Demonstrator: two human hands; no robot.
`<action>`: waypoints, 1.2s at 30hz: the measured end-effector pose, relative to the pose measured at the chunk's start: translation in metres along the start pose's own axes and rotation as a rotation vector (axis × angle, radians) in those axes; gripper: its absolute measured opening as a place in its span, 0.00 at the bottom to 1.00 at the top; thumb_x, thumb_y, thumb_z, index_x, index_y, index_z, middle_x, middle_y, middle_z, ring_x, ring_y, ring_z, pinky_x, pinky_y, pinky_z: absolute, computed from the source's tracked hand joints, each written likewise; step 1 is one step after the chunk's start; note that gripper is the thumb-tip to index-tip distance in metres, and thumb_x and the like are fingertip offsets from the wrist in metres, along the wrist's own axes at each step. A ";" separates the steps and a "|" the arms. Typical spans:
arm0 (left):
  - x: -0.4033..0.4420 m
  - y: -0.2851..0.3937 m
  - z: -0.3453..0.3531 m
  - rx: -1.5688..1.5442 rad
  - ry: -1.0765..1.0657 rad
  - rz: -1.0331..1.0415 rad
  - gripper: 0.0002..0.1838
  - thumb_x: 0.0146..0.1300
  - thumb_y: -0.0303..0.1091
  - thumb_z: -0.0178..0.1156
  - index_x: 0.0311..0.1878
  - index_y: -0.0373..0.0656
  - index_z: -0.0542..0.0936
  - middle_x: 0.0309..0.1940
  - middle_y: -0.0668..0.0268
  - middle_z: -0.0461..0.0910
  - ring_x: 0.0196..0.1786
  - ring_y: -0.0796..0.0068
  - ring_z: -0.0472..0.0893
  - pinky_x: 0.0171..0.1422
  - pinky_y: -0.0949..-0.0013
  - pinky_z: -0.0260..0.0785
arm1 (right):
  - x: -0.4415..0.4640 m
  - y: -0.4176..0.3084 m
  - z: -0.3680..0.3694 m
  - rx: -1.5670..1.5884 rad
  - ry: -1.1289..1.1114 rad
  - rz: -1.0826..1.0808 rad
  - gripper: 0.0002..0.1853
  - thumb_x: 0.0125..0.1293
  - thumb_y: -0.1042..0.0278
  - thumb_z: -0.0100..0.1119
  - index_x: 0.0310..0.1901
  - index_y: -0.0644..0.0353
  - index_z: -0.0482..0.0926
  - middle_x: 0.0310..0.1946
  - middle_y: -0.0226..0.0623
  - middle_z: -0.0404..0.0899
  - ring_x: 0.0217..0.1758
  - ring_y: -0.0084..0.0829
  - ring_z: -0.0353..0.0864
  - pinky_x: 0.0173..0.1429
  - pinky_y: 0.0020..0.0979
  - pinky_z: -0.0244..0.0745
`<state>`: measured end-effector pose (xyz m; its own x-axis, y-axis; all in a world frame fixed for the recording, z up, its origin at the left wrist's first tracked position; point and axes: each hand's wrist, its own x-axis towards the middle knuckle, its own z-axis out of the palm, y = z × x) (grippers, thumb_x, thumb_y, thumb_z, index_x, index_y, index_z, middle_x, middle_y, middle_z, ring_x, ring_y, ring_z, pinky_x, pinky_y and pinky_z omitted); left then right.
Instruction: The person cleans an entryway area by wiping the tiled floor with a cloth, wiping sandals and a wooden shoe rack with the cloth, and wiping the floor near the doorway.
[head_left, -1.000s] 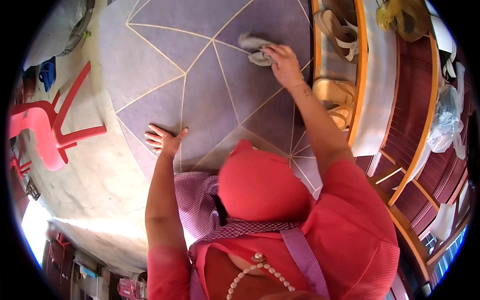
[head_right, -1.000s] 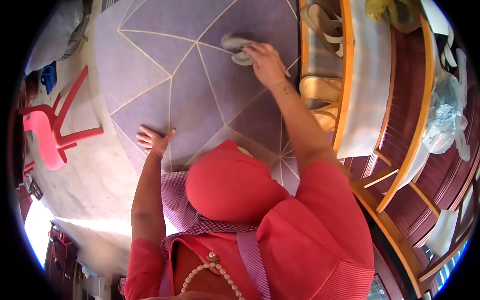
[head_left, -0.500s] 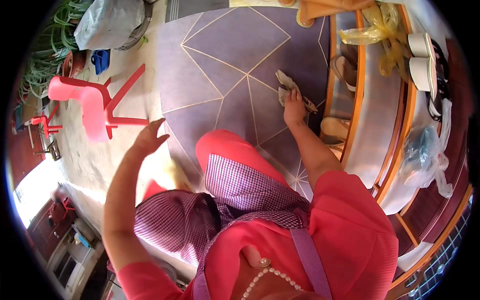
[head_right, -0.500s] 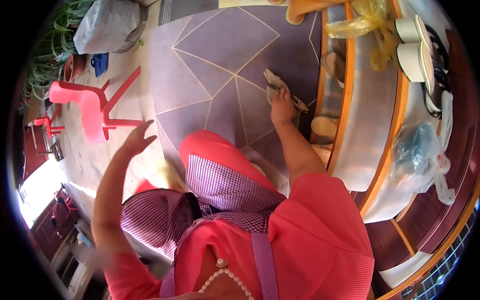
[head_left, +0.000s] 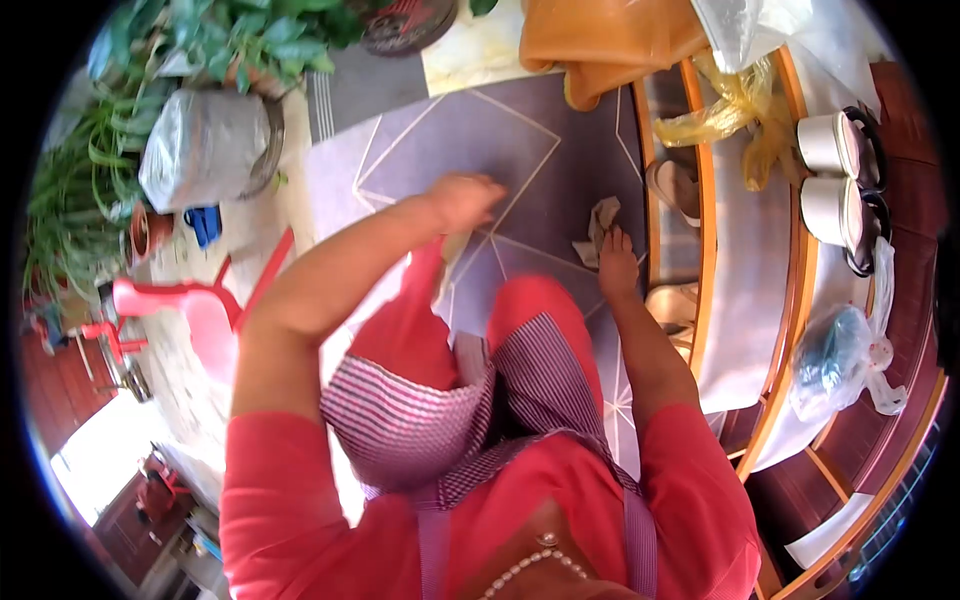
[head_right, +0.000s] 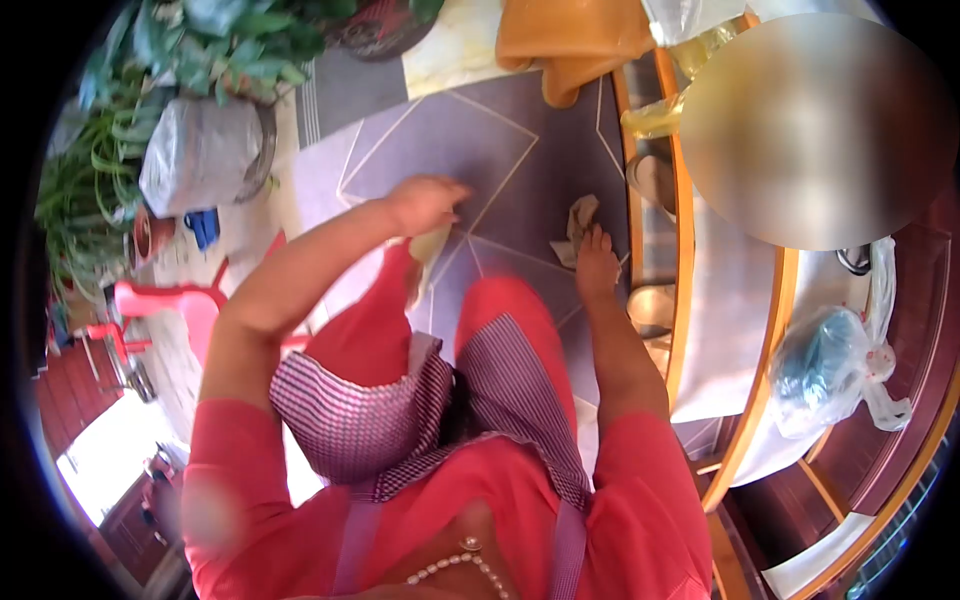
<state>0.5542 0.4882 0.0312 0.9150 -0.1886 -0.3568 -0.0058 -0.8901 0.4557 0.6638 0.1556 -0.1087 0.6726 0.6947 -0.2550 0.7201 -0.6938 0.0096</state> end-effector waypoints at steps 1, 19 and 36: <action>0.032 0.010 -0.011 0.051 -0.060 0.025 0.19 0.56 0.34 0.60 0.52 0.43 0.77 0.49 0.55 0.78 0.53 0.55 0.77 0.59 0.57 0.68 | 0.002 -0.001 0.000 0.010 -0.027 0.008 0.21 0.61 0.73 0.49 0.57 0.65 0.71 0.66 0.44 0.62 0.67 0.43 0.63 0.58 0.35 0.74; 0.308 -0.081 -0.039 1.822 0.076 0.583 0.25 0.63 0.42 0.47 0.65 0.65 0.65 0.63 0.79 0.62 0.70 0.75 0.56 0.77 0.50 0.28 | 0.002 0.027 -0.010 0.188 -0.201 -0.061 0.27 0.59 0.75 0.50 0.63 0.60 0.67 0.69 0.43 0.57 0.70 0.43 0.59 0.70 0.37 0.62; 0.248 -0.102 -0.036 0.972 0.356 0.541 0.12 0.57 0.38 0.55 0.42 0.51 0.81 0.44 0.70 0.78 0.62 0.69 0.68 0.78 0.58 0.35 | 0.068 0.004 -0.099 1.745 0.347 0.629 0.23 0.61 0.73 0.50 0.59 0.60 0.72 0.47 0.38 0.78 0.46 0.29 0.79 0.53 0.28 0.74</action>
<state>0.7968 0.5470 -0.0744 0.7589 -0.6511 0.0123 -0.5950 -0.7010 -0.3932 0.7292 0.2191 -0.0305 0.8943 0.1445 -0.4235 -0.4188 -0.0629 -0.9059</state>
